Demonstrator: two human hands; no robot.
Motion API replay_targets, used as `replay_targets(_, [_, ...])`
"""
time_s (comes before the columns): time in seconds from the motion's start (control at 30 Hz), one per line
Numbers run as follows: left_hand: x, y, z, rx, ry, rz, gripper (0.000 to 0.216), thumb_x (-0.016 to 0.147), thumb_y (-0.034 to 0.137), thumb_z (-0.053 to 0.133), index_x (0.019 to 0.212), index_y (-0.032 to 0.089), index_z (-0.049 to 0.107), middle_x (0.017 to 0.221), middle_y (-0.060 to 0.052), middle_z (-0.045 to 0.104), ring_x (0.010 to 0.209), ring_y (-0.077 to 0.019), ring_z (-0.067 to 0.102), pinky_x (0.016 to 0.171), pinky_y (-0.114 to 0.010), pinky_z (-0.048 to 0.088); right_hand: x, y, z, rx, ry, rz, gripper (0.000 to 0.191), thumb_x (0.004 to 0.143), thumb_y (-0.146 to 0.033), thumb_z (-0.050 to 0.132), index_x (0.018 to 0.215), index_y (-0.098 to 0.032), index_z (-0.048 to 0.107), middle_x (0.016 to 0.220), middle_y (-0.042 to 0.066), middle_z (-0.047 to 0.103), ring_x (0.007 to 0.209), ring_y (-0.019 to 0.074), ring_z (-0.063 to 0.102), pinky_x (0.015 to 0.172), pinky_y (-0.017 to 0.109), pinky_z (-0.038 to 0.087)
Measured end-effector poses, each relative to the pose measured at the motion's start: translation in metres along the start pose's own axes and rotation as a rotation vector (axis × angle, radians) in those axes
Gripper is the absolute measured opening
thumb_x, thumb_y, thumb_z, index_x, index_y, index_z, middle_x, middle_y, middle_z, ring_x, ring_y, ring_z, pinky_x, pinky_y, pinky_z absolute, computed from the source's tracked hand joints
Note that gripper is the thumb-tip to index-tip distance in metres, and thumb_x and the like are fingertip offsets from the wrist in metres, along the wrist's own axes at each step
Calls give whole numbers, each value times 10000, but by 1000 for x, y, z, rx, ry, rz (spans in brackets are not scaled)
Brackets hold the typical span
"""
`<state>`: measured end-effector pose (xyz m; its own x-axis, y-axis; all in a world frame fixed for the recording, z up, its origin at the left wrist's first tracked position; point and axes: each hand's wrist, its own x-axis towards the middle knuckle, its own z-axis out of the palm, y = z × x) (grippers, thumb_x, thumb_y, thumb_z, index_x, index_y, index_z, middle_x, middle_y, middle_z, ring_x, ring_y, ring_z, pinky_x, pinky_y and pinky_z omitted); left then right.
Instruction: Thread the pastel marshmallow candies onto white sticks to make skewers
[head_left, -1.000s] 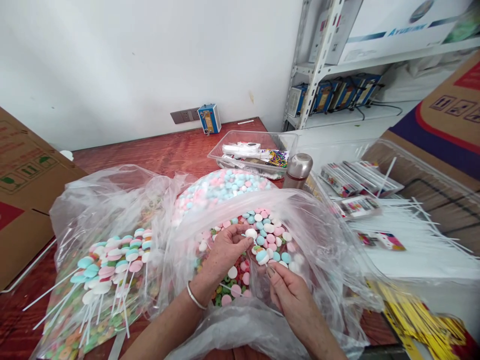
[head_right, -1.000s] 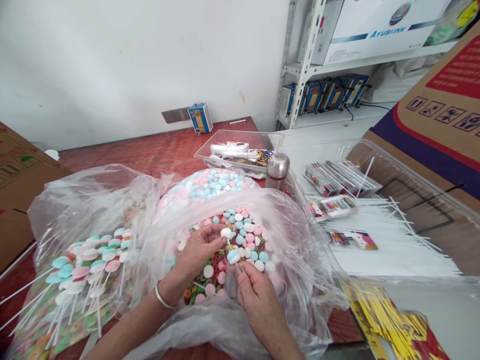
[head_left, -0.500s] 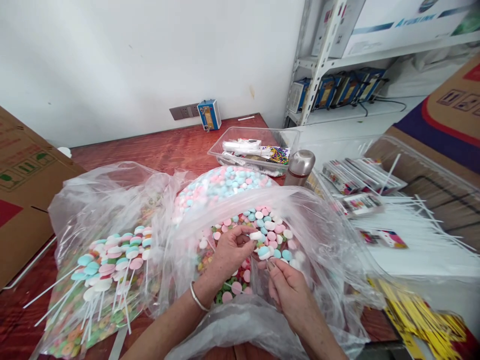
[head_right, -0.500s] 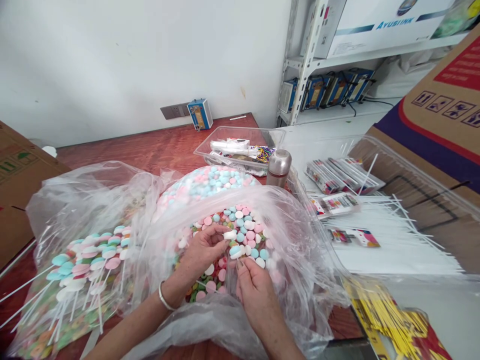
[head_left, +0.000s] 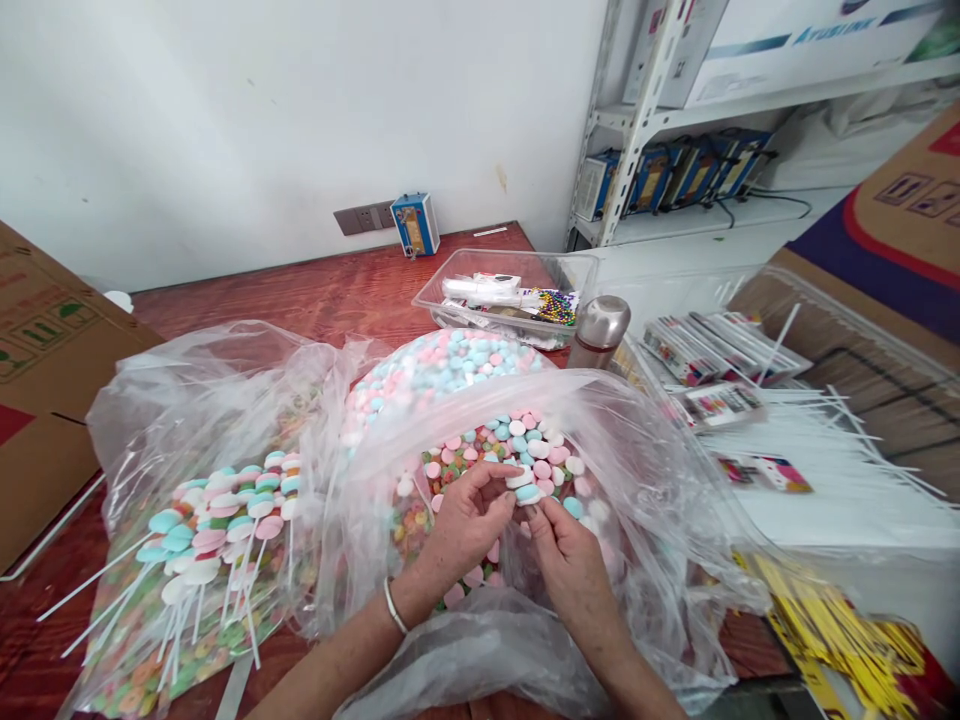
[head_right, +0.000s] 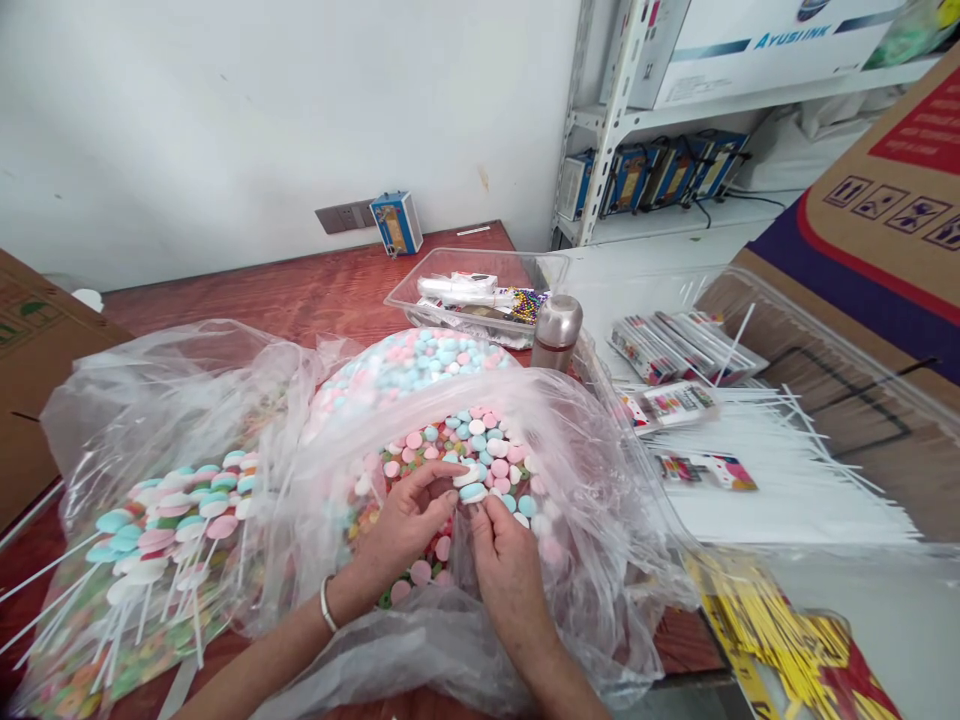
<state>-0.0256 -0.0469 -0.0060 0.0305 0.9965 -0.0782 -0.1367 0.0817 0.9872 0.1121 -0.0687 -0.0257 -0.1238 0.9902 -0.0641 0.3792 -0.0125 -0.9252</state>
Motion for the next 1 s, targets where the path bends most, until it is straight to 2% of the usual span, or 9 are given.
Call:
replay_targets(0.1, [0,5,12,-330,87,-84,218,877,391,629,954,189,600,883,-16,646,773,-127,622,734,-249,494,2,-1,1,-105,11,-108,380,979,-425,402,686,-209,513,606,-37,515,570,130,464,542,218,336])
replay_targets(0.2, [4,7,26,-559,66,-188,274,860,428,656,918,172,579,796,-1,605,660,-100,581,656,-223,471,-1,-4,-1,-235,29,-208,397,999,-397,368,709,-205,560,638,-1,612,586,149,554,555,227,364])
replay_targets(0.37, [7,7,42,-683,177,-180,284,838,412,676,785,168,540,670,32,520,545,-69,468,554,-193,401,-26,11,-6,-467,-50,-261,354,1018,-333,295,1027,-187,617,719,56,729,585,208,687,513,260,429])
replay_targets(0.47, [3,6,49,-713,200,-210,329,846,473,642,778,176,518,641,43,482,504,-66,425,532,-203,382,-41,26,-5,-650,9,-259,444,1038,-348,220,1089,-177,627,601,48,701,484,231,673,439,281,408])
replay_targets(0.57, [-3,1,58,-690,158,-196,369,844,519,630,783,186,484,657,50,469,500,-60,408,533,-205,368,-46,34,-3,-742,52,-290,456,1046,-346,213,1128,-164,623,602,51,712,444,228,667,395,284,385])
replay_targets(0.67, [-8,-5,63,-648,119,-160,361,865,518,610,806,194,461,678,54,454,518,-58,394,556,-206,364,-40,34,-2,-741,102,-352,448,1046,-356,238,1154,-133,612,605,62,719,402,214,646,366,278,355])
replay_targets(0.83, [-15,-6,62,-397,159,-115,366,916,511,535,769,177,516,763,0,541,700,-109,487,709,-229,414,-24,23,0,-650,134,-317,461,1028,-390,249,838,-197,622,496,28,624,384,194,592,379,264,316])
replay_targets(0.93, [-15,-1,45,-361,105,-129,391,906,572,514,939,186,566,900,-45,618,786,-147,558,742,-260,444,-18,16,-3,-392,48,-215,376,1013,-403,303,907,-209,607,659,36,667,545,192,631,481,253,403])
replay_targets(1.0, [-12,2,23,-272,86,-93,402,909,553,521,1124,215,546,1039,-70,627,865,-170,590,779,-287,463,-17,14,-8,-208,-9,-104,332,1011,-411,323,894,-222,569,686,9,625,591,172,598,531,241,419])
